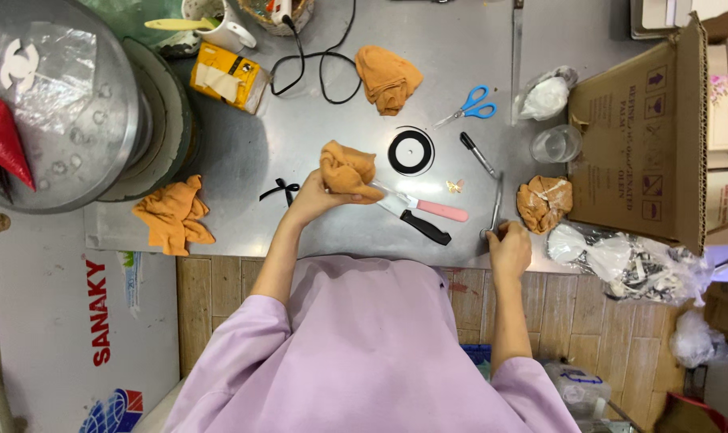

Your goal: The person handles several small boxes, moves a metal tray, and سپس picks up a note to read it. They then use a cloth to wipe down a large knife and a pair of scissors on a stainless steel work surface.

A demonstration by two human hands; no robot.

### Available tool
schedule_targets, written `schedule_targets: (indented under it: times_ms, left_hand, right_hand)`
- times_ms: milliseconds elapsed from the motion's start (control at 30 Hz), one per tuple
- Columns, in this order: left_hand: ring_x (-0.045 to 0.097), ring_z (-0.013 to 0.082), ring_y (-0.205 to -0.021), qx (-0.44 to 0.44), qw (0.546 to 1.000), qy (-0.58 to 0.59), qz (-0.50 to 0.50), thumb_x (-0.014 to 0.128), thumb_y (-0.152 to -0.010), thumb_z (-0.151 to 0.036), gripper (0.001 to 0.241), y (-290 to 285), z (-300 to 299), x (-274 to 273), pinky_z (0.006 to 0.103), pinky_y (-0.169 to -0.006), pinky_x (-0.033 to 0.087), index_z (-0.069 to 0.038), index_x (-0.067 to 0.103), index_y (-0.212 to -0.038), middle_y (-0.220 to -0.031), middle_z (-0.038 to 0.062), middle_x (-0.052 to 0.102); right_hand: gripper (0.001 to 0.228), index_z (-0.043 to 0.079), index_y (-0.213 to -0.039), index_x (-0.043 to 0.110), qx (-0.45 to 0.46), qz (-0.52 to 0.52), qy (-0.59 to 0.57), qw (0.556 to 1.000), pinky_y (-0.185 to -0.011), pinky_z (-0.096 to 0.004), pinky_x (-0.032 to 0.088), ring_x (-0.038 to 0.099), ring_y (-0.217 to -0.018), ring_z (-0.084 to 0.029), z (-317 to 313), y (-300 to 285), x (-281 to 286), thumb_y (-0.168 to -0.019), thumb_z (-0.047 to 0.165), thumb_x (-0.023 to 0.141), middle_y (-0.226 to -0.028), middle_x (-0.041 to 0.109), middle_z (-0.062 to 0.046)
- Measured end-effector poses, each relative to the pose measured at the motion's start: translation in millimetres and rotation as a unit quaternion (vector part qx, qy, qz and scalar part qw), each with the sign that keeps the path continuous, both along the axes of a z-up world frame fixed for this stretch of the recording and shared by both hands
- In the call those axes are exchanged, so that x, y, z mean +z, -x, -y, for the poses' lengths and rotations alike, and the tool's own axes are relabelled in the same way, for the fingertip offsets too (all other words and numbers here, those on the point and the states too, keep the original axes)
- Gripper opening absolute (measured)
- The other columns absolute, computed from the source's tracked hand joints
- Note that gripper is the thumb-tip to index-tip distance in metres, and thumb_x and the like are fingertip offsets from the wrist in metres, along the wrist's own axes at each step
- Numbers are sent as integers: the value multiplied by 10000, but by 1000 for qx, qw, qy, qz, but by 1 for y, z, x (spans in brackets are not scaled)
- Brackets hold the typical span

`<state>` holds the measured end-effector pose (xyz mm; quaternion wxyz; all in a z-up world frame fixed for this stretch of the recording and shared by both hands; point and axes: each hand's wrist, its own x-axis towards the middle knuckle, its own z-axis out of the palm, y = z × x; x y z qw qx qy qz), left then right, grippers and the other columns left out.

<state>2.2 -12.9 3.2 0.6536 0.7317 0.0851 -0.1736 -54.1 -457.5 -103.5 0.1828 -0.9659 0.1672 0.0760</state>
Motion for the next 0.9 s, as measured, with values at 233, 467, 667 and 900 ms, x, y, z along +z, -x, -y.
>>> schedule_targets:
  times_ms: [233, 467, 667, 900]
  left_hand:
    - [700, 158, -1092, -6, 999, 41, -21, 918, -703, -206, 592, 4, 3, 3, 307, -984, 552, -30, 663, -1208, -1156, 53, 740]
    - [697, 163, -1079, 3, 999, 35, -20, 915, -706, -215, 607, 12, -1, -2, 315, -962, 565, -18, 648, -1213, -1149, 63, 733]
    - [704, 139, -1012, -6, 997, 66, 27, 901, -768, -254, 537, 6, 37, -13, 276, -895, 571, -5, 702, -1200, -1111, 65, 752]
    - [614, 163, -786, 36, 972, 231, -10, 900, -874, -137, 416, -12, 102, 21, 296, -646, 467, 79, 699, -1168, -958, 108, 700]
  right_hand:
    - [566, 46, -1172, 629, 32, -75, 29, 996, -756, -491, 548, 715, -860, -398, -32, -2, 25, -710, 270, 868, -895, 758, -189]
    - [313, 63, -1153, 757, -64, -143, -474, 866, -640, -291, 457, 638, -760, -160, -4, 2, 9, -904, 251, 744, -1013, 780, -160]
    - [694, 76, -1088, 570, -19, -123, -722, 681, -552, -269, 383, 445, -599, -123, -77, 3, 72, -967, 758, 614, -712, 538, 15]
    - [1123, 62, -1147, 575, 171, -186, -793, 555, -637, -291, 358, 413, -664, -128, -150, -14, 101, -540, 1007, 547, -736, 459, -5]
